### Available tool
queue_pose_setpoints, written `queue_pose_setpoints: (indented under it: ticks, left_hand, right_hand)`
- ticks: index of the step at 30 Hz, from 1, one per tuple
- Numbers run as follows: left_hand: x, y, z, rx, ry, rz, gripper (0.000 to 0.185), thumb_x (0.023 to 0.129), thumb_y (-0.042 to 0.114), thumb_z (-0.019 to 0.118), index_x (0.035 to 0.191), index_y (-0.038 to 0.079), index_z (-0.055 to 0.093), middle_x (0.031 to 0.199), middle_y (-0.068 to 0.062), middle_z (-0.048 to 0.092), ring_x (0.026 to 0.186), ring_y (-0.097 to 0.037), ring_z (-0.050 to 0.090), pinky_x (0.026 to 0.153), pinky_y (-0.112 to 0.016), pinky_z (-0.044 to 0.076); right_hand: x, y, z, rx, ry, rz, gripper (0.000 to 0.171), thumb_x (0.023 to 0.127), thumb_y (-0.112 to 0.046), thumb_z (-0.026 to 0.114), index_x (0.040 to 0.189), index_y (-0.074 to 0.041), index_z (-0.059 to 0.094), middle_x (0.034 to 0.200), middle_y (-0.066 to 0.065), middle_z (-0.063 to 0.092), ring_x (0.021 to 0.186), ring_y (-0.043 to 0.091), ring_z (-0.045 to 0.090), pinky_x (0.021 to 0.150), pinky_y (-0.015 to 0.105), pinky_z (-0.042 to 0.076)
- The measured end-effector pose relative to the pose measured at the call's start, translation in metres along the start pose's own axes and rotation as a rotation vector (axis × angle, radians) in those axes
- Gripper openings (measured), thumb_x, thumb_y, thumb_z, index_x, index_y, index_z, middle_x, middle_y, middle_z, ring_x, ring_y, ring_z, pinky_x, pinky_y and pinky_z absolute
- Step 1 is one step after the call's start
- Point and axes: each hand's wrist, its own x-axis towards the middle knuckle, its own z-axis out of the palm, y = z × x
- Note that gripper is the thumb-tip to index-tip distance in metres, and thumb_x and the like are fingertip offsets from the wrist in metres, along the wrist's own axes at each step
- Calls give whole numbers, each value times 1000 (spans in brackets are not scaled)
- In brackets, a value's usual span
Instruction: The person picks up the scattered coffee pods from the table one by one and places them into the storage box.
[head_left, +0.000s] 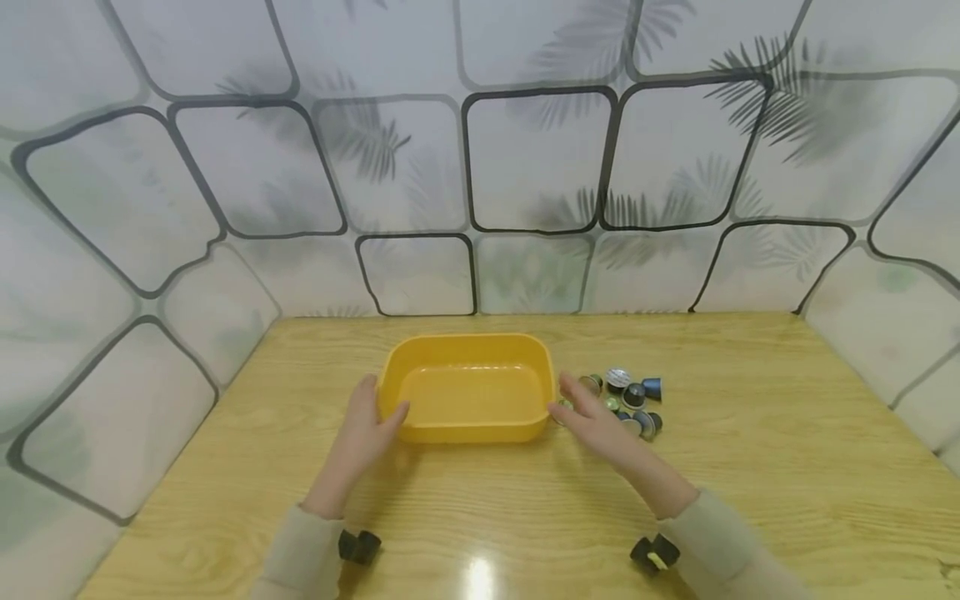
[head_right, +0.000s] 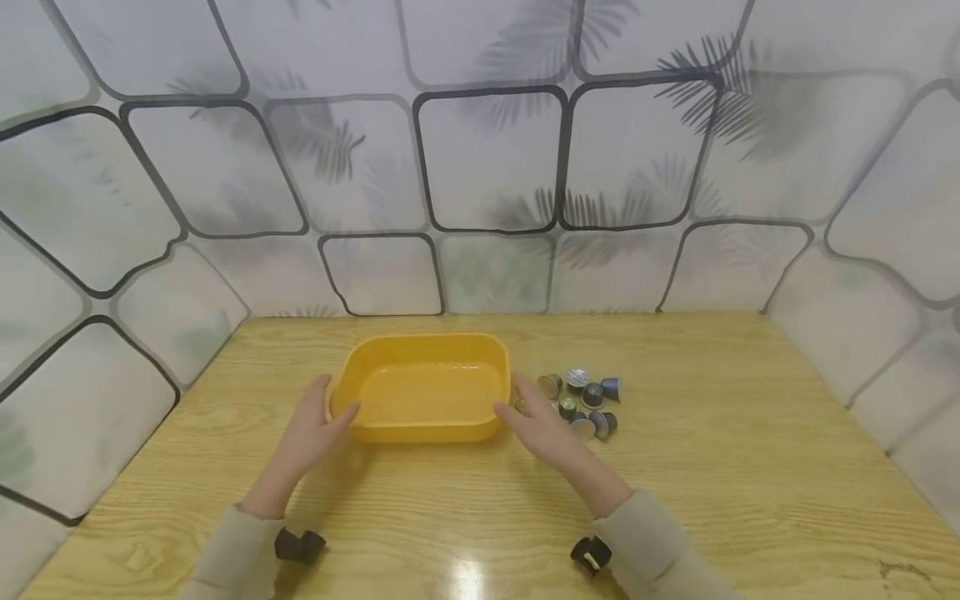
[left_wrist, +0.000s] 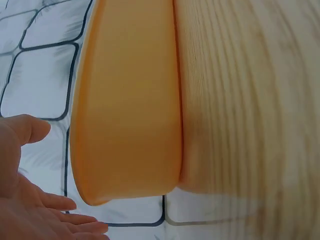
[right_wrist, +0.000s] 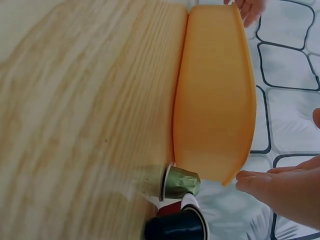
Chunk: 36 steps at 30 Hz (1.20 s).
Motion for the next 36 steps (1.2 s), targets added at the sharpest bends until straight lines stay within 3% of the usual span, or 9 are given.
queue_pose_setpoints:
  ticks: [7, 22, 30, 33, 36]
  left_hand:
    - [1, -4, -5, -94, -83, -139, 69, 91, 28, 47, 134, -15, 14, 135, -33, 22, 123, -43, 25, 98, -51, 24]
    - [2, -3, -4, -197, -118, -165, 68, 92, 29, 47, 134, -14, 15, 136, -31, 23, 123, -41, 27, 98, -48, 26]
    - [1, -10, -3, -142, -157, -55, 70, 92, 27, 47, 134, -15, 11, 137, -33, 16, 126, -42, 17, 101, -50, 16]
    - [-2, -12, -1, -61, -160, 27, 72, 91, 27, 50, 134, -15, 10, 138, -33, 11, 127, -43, 12, 102, -51, 12]
    - [-5, -11, -1, 70, -138, 163, 71, 88, 25, 53, 133, -16, 15, 139, -33, 10, 126, -44, 12, 101, -53, 14]
  right_hand:
    - [0, 4, 3, 106, -38, -16, 60, 95, -22, 41, 138, 7, 12, 141, 26, 15, 129, 36, 16, 101, 48, 19]
    - [-7, 3, 0, 117, -40, 16, 64, 95, -27, 41, 138, 7, 10, 142, 25, 12, 129, 35, 15, 101, 45, 18]
    - [-8, 5, -4, 85, -19, 78, 66, 94, -31, 40, 137, 9, 9, 141, 27, 12, 129, 36, 14, 102, 46, 16]
    - [-8, 6, -5, 87, -19, 91, 67, 94, -33, 40, 138, 8, 9, 142, 26, 12, 129, 36, 13, 102, 47, 14]
    - [-9, 7, -6, 88, -16, 89, 68, 94, -34, 39, 138, 7, 9, 142, 25, 12, 130, 36, 12, 103, 47, 12]
